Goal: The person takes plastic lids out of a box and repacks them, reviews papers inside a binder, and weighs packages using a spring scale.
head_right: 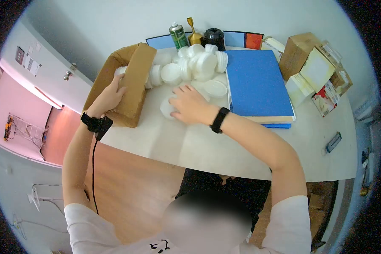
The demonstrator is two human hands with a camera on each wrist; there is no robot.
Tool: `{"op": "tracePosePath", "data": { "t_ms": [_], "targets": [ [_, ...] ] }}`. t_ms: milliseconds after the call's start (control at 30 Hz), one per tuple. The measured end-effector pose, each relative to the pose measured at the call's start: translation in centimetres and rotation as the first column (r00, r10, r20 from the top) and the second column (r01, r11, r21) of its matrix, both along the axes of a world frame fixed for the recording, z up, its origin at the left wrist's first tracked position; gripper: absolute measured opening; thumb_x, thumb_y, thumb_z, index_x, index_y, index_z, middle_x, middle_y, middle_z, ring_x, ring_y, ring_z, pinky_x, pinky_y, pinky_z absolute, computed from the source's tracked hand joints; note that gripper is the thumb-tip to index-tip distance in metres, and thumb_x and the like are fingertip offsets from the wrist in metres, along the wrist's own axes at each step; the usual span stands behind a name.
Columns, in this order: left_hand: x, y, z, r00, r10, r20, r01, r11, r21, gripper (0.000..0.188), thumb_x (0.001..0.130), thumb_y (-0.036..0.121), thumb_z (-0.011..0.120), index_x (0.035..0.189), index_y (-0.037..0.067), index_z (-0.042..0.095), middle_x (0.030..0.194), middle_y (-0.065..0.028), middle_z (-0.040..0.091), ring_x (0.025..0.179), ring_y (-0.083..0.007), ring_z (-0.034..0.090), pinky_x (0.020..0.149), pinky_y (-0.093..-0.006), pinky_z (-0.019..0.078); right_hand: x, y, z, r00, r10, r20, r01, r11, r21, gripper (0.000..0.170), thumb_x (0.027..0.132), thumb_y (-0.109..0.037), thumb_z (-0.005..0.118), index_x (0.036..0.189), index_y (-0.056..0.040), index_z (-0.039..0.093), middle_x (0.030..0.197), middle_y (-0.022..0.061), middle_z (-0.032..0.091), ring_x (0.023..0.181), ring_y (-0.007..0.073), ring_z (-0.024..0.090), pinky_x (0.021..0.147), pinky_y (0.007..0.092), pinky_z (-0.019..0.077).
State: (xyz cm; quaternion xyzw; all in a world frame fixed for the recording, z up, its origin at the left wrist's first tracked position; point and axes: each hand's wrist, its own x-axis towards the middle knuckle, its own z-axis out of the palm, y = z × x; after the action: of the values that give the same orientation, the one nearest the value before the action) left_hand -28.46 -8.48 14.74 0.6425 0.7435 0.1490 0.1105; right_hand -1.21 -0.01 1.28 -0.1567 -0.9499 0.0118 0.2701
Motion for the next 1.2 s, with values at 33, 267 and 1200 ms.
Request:
{"op": "tracePosePath", "data": {
  "t_ms": [33,267,1200],
  "targets": [
    [-1.7,0.5,-1.3,0.997,-0.070,-0.024,0.072,0.996,0.059,0.049,0.099,0.015,0.048,0.144,0.000,0.036,0.113,-0.0386,0.062,0.105,-0.0480,0.064,0.093,-0.0507,0.0500,-1.1,0.6,0.4,0.997,-0.032,-0.077,0.031,0.999,-0.016,0.040,0.076,-0.033,0.077,0.105,-0.0062,0.069,0.113,0.0193,0.061,0.114,0.0355,0.056,0.102,0.0496,0.0420],
    [0.2,-2.2,-1.0,0.987,-0.160,-0.031,0.163,0.981,0.110,0.085,0.088,0.033,0.072,0.152,-0.001,0.028,0.141,-0.0337,0.047,0.125,-0.0453,0.054,0.103,-0.0436,0.0481,-12.5,7.6,2.5,0.947,-0.320,0.038,0.322,0.937,-0.134,0.071,0.078,-0.044,0.077,0.124,0.0053,0.055,0.127,0.0238,0.055,0.125,0.0385,0.050,0.110,0.0511,0.0358],
    [-1.1,-5.9,-1.7,0.947,-0.243,-0.208,0.285,0.937,0.201,0.082,0.068,-0.016,0.056,0.143,0.013,0.042,0.147,-0.0222,0.038,0.121,-0.0485,0.051,0.100,-0.0500,0.0463,-5.1,5.3,4.1,0.960,-0.021,-0.280,-0.155,0.793,-0.589,0.053,0.072,-0.010,0.071,0.123,-0.0009,0.059,0.118,0.0142,0.067,0.112,0.0269,0.064,0.097,0.0384,0.0502]
  ]
}}
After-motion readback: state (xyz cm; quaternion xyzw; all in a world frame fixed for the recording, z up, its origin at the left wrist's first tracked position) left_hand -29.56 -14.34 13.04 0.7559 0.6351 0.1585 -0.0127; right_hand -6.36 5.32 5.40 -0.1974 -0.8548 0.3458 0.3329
